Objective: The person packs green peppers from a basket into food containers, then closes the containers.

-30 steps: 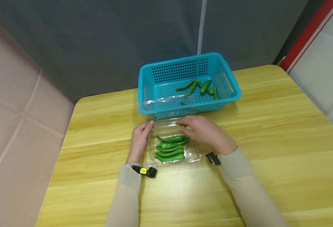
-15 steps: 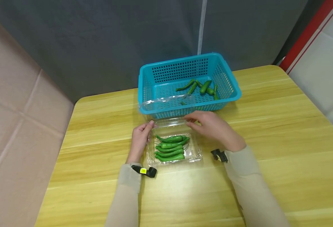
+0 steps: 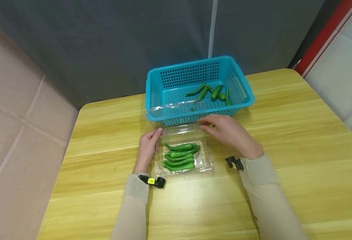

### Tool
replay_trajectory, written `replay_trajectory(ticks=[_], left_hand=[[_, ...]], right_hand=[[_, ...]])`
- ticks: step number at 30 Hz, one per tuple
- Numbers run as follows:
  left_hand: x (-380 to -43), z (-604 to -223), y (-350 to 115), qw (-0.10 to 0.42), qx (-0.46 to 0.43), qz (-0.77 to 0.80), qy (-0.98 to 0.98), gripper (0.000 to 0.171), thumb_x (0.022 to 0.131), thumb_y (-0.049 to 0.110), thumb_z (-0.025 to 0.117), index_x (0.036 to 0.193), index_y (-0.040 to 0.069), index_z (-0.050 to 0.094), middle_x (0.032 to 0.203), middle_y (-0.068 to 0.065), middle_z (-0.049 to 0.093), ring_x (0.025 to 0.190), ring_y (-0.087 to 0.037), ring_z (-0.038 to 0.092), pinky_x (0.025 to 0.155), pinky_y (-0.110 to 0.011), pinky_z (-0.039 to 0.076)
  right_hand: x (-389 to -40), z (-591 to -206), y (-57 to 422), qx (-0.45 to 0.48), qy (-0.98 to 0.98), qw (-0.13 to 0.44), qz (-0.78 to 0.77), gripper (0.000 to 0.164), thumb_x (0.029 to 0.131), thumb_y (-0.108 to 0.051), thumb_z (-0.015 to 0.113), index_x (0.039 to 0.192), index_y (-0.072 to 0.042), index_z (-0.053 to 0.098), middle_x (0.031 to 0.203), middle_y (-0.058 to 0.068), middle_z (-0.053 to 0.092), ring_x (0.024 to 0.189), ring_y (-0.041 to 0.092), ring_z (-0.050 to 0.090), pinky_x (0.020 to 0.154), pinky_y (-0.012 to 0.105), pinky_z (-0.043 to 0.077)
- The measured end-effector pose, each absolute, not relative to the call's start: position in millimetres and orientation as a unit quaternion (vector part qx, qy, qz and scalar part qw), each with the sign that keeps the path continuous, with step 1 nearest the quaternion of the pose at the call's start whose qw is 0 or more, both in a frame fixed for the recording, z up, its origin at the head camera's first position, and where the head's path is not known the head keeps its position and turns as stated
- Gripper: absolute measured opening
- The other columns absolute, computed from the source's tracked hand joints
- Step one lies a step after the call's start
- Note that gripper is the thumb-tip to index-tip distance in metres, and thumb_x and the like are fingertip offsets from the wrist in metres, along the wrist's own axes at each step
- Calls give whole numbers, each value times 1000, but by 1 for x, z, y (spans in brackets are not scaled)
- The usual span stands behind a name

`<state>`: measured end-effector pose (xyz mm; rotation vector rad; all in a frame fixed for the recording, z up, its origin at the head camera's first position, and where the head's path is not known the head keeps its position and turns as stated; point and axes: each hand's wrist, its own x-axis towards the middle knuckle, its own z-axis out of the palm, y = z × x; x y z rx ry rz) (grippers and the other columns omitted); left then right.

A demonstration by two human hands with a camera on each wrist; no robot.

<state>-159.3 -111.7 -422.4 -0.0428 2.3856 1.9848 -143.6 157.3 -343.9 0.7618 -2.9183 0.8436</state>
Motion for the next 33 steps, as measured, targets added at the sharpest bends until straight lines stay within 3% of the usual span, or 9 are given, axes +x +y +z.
replay_trajectory(ticks=[12, 23, 33], left_hand=[[-160, -422, -112, 21, -14, 639, 769, 36, 88, 36, 55, 88, 2, 68, 45, 1, 39, 36, -8, 34, 32, -25, 29], [-160, -422, -112, 25, -15, 648, 761, 38, 88, 36, 56, 91, 0, 67, 44, 3, 36, 34, -5, 31, 30, -22, 26], [-159, -421, -111, 22, -13, 649, 761, 36, 88, 34, 56, 90, -1, 67, 44, 2, 37, 35, -7, 32, 31, -22, 27]], right_hand=[[-143, -340, 163, 236, -926, 36, 291, 27, 90, -22, 54, 114, -10, 59, 108, 3, 60, 95, 19, 56, 83, 36, 45], [-145, -342, 169, 222, -912, 157, 307, 19, 89, -20, 56, 106, -12, 63, 102, -2, 61, 95, 14, 55, 83, 33, 44], [-147, -343, 171, 192, -909, 180, 322, 21, 88, -17, 58, 107, -10, 61, 108, 3, 59, 103, 19, 52, 88, 36, 41]])
